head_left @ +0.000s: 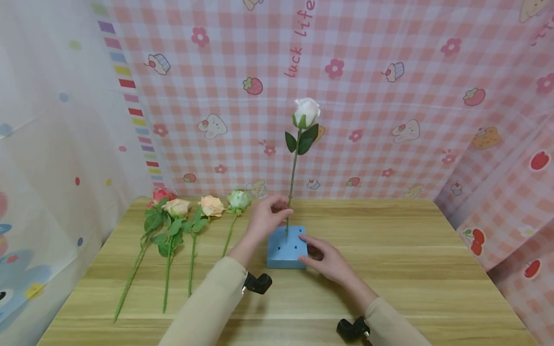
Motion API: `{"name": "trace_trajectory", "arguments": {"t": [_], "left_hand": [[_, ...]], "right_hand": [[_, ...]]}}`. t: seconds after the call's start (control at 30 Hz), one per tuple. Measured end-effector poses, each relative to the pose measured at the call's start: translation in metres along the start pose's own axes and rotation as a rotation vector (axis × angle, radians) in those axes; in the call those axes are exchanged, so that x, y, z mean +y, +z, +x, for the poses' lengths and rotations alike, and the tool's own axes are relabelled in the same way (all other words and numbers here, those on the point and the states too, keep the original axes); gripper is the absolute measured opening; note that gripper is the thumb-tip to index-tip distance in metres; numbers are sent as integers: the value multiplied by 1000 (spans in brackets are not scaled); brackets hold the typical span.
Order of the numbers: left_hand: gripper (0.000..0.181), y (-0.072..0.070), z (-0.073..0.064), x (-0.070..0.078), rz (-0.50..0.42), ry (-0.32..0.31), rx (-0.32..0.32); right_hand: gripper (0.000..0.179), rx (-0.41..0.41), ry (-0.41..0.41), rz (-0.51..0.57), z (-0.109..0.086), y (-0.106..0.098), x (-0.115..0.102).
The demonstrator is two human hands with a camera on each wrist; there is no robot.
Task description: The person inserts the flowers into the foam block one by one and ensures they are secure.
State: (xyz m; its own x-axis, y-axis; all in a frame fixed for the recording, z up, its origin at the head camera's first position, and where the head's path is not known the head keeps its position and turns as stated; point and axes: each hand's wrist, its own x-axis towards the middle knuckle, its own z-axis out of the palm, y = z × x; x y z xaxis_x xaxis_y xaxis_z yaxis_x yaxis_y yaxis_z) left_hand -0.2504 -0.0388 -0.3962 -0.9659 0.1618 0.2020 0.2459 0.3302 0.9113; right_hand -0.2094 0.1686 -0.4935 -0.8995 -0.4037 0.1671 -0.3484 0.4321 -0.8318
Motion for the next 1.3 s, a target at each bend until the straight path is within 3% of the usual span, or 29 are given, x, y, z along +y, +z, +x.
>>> {"name": "trace_trajectory", "arguments": {"t": [0.6,1.17,1.3], "left_hand": [[16,25,18,-4,-54,44,44],[13,41,17,-12,-38,49,53],[12,42,17,-12,-30,39,56]], "right_hand": [[57,-3,-10,9,2,-1,2],[56,11,-18,20,1,0,4],[55,7,-21,41,-2,-1,-8]]}}
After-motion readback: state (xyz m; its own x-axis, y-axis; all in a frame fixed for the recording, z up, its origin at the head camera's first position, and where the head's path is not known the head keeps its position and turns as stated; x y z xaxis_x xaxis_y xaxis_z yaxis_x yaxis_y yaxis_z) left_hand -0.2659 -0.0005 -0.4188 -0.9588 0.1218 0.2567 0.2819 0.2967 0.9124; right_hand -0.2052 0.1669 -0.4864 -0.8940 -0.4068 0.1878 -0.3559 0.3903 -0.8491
